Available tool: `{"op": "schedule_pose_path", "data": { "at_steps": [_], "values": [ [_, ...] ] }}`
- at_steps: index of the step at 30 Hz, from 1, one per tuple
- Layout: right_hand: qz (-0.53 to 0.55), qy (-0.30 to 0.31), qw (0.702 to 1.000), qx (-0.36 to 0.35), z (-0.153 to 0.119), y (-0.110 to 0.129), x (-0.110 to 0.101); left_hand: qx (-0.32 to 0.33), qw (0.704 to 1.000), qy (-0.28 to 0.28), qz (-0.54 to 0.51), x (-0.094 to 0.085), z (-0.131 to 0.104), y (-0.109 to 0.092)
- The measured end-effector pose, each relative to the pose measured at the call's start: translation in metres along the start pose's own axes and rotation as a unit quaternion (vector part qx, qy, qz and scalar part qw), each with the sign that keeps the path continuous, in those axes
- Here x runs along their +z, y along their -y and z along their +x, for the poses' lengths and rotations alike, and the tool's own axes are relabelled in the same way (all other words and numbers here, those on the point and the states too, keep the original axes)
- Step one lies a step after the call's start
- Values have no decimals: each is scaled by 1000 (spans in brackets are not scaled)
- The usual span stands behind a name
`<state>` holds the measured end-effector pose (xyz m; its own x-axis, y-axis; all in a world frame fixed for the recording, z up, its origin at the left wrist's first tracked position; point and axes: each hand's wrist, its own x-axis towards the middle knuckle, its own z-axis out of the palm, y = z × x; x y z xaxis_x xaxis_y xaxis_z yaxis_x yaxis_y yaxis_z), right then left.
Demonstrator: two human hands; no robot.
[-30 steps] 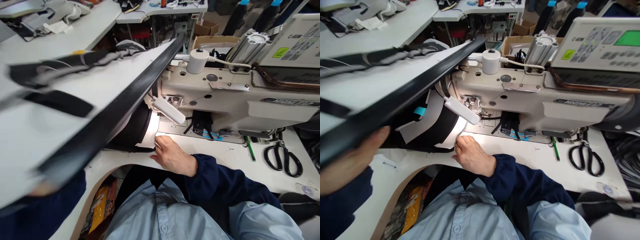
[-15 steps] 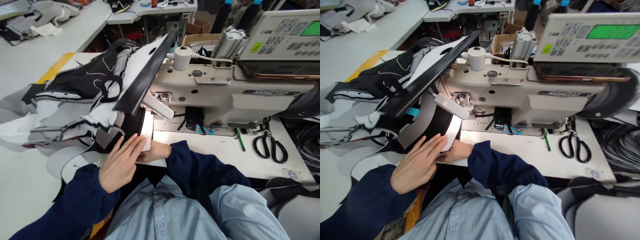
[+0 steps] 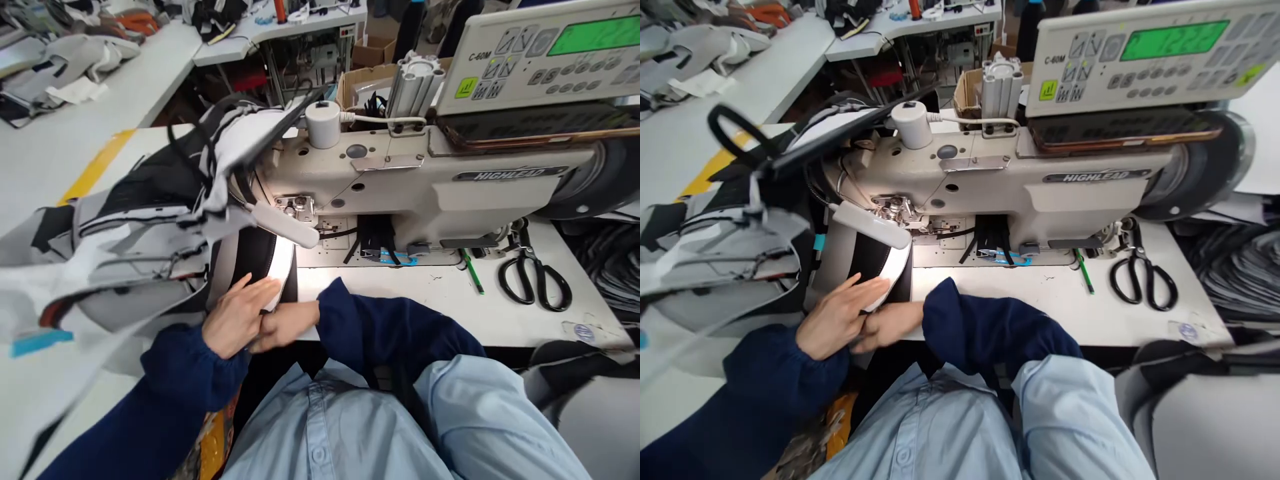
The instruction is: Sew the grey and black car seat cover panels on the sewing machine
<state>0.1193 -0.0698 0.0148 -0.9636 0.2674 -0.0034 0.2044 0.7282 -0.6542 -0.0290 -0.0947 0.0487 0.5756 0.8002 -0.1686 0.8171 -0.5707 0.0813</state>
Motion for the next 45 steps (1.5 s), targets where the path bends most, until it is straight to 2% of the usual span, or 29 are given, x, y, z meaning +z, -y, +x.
{"op": "schedule_pose_path", "data": {
  "at_steps": [2,5,8,12,15,22,25,32,40,45],
  "values": [
    [-98,13,995,-20,-16,12,13,12,1000,-16,9,15,-7,-3],
    [-271,-57,961,26,-44,22,34,14,998,-54,24,32,-10,-10],
    [-349,-95,932,36,-57,22,44,30,996,-73,42,40,-5,-16],
    [-304,-29,952,-2,-48,21,38,36,993,-87,70,41,0,-20],
    [-288,-11,958,-5,-40,22,35,46,991,-84,91,39,1,-20],
    [-296,-94,950,-14,-41,8,53,73,991,-47,100,40,5,-14],
    [-307,-96,947,-16,-41,5,56,62,993,-45,88,41,8,-14],
    [-330,-70,941,14,-34,1,45,54,993,-61,83,43,21,-5],
    [-342,-60,936,64,-19,-20,34,59,992,-76,76,42,47,18],
    [-358,-114,924,71,-12,-40,33,64,992,-94,60,44,65,37]
  ]
}}
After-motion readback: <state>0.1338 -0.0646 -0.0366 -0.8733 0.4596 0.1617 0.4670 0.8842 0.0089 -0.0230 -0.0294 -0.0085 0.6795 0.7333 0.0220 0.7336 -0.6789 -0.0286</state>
